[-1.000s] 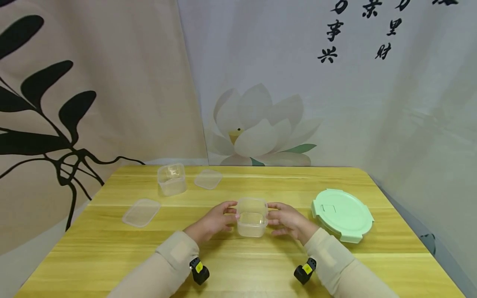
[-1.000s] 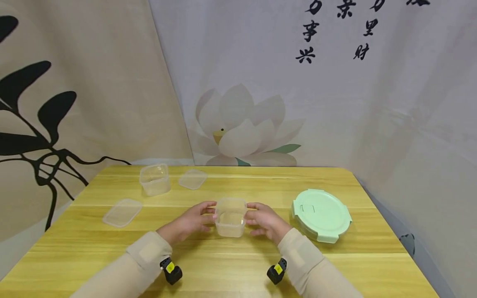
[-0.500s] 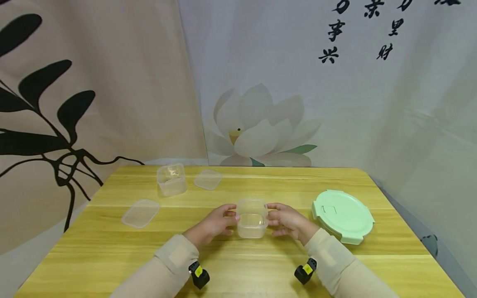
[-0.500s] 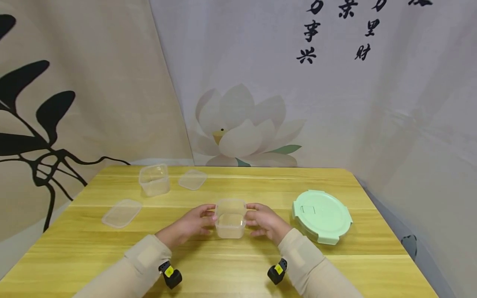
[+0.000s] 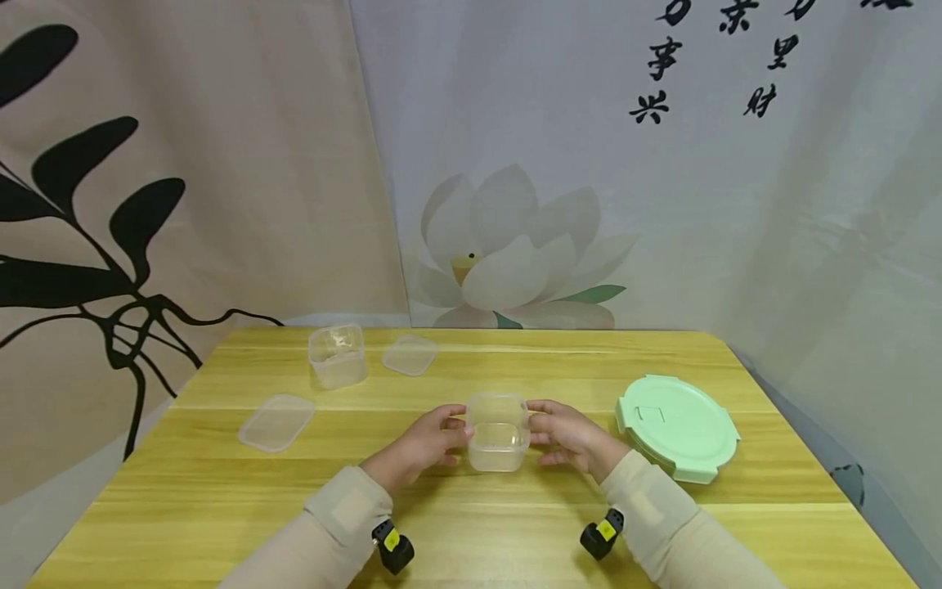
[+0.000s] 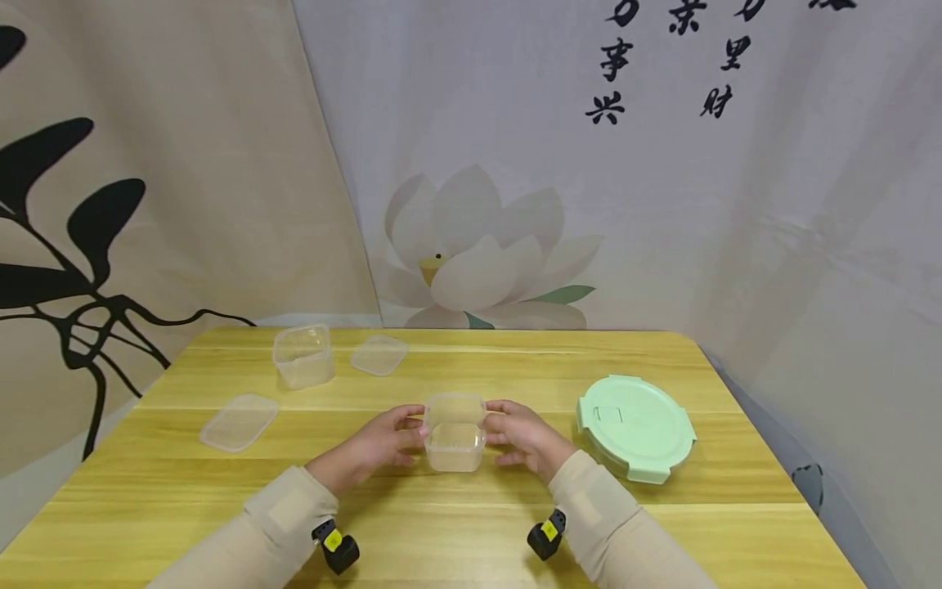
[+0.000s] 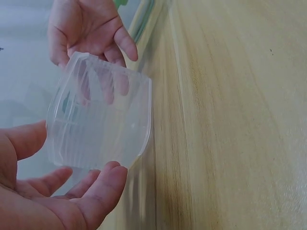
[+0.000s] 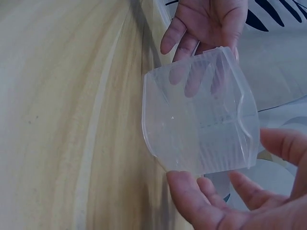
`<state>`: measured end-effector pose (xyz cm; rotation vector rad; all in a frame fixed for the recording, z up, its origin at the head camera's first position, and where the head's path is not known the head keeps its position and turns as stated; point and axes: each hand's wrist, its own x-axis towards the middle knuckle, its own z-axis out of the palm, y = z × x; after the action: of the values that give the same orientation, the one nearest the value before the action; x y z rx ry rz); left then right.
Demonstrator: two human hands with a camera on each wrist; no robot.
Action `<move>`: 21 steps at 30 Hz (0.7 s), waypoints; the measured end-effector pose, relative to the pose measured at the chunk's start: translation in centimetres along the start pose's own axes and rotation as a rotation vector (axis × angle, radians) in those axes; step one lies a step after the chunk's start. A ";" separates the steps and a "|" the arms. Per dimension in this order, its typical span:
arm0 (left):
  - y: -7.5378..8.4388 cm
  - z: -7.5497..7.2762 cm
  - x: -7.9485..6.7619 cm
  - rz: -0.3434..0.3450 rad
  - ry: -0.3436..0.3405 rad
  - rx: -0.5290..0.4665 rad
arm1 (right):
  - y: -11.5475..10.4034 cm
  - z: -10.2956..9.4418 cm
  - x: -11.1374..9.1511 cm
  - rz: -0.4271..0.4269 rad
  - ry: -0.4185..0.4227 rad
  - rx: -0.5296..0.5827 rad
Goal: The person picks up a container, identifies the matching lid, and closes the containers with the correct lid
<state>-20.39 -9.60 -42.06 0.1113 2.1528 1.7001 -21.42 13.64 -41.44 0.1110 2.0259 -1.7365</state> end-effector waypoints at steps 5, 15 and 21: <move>-0.2 -0.3 -0.1 -0.008 0.009 -0.011 | 0.2 -0.1 0.2 -0.007 -0.005 0.039; -0.1 -2.8 0.6 -0.009 0.131 0.038 | 0.5 -0.2 0.2 -0.024 -0.036 0.073; 0.2 -5.4 1.6 0.023 0.242 0.127 | 0.7 -0.1 0.3 -0.023 -0.020 0.076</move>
<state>-23.77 -14.03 -41.23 -0.0375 2.4440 1.6624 -21.48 13.77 -42.16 0.0947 1.9552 -1.8217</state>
